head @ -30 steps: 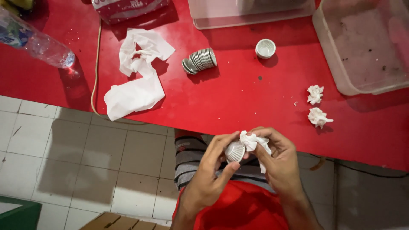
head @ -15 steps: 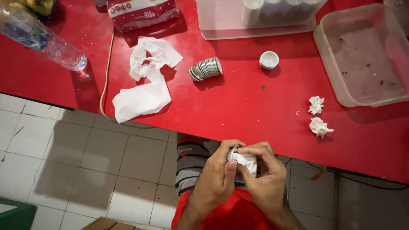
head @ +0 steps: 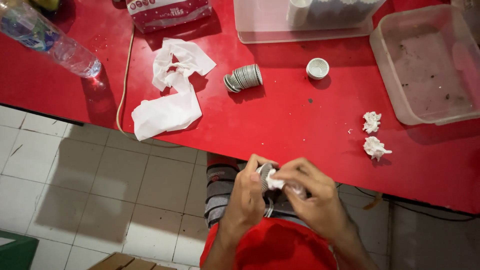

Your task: Cleaning small metal baking molds by wiping them with a tissue

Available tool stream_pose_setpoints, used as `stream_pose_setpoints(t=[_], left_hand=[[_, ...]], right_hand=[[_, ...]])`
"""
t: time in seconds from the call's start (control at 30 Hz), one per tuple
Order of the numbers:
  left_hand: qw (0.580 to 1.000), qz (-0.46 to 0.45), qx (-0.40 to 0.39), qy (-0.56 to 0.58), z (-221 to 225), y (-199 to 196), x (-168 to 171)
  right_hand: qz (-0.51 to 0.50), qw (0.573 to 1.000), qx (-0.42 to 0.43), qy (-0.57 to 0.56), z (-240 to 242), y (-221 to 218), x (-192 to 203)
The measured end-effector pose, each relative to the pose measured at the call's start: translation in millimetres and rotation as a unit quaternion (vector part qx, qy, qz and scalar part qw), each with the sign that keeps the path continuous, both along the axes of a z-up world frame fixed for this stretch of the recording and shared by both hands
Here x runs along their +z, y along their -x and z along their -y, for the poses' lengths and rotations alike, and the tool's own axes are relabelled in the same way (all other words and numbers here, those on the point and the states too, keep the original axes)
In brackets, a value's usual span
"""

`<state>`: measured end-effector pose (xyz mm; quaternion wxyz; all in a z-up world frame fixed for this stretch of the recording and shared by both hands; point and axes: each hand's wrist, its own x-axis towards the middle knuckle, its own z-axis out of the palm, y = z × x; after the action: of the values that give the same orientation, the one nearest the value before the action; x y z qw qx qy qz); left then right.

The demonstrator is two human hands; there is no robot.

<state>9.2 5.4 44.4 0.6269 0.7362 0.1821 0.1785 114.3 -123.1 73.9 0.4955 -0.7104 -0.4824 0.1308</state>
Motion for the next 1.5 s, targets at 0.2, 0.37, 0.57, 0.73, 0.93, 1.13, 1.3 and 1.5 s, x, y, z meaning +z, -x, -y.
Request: stream_pose_setpoints(t=[0.2,0.37,0.57,0.73,0.93,1.13,1.3,1.5], left_hand=[[0.997,-0.025,-0.015,-0.07,0.4,-15.2,-25.8],[0.996,-0.072,-0.015,-0.054,-8.6,-18.9,-31.4],[0.996,-0.073,-0.03,-0.042,0.4,-27.6,-37.8],[0.994,-0.083,-0.028,-0.072,-1.4,-26.1,-42.3],[0.996,-0.063,-0.032,-0.052,-17.3,-37.9,-53.8],[0.996,0.041,-0.061,-0.06,-36.1,-71.5,-99.9],[0.923,0.104,0.015,-0.371,-52.6,-68.6,-117.3],[0.994,0.032,-0.076,-0.075,-46.8,-78.8,-83.2]], right_hand=[[-0.147,0.983,-0.102,-0.043,-19.2,16.5,-28.0],[-0.125,0.992,0.014,0.006,-1.5,-6.5,-34.4],[-0.057,0.994,-0.088,-0.027,-11.3,-10.5,-42.7],[-0.102,0.992,-0.064,-0.021,-4.5,-6.6,-46.9],[-0.102,0.995,-0.002,0.005,-6.3,-28.3,-36.6],[0.023,0.994,-0.092,-0.058,-29.1,-35.9,-82.5],[-0.089,0.996,-0.021,-0.02,-18.7,-45.4,-59.2],[0.024,0.997,-0.061,-0.048,-42.9,-51.0,-73.3]])
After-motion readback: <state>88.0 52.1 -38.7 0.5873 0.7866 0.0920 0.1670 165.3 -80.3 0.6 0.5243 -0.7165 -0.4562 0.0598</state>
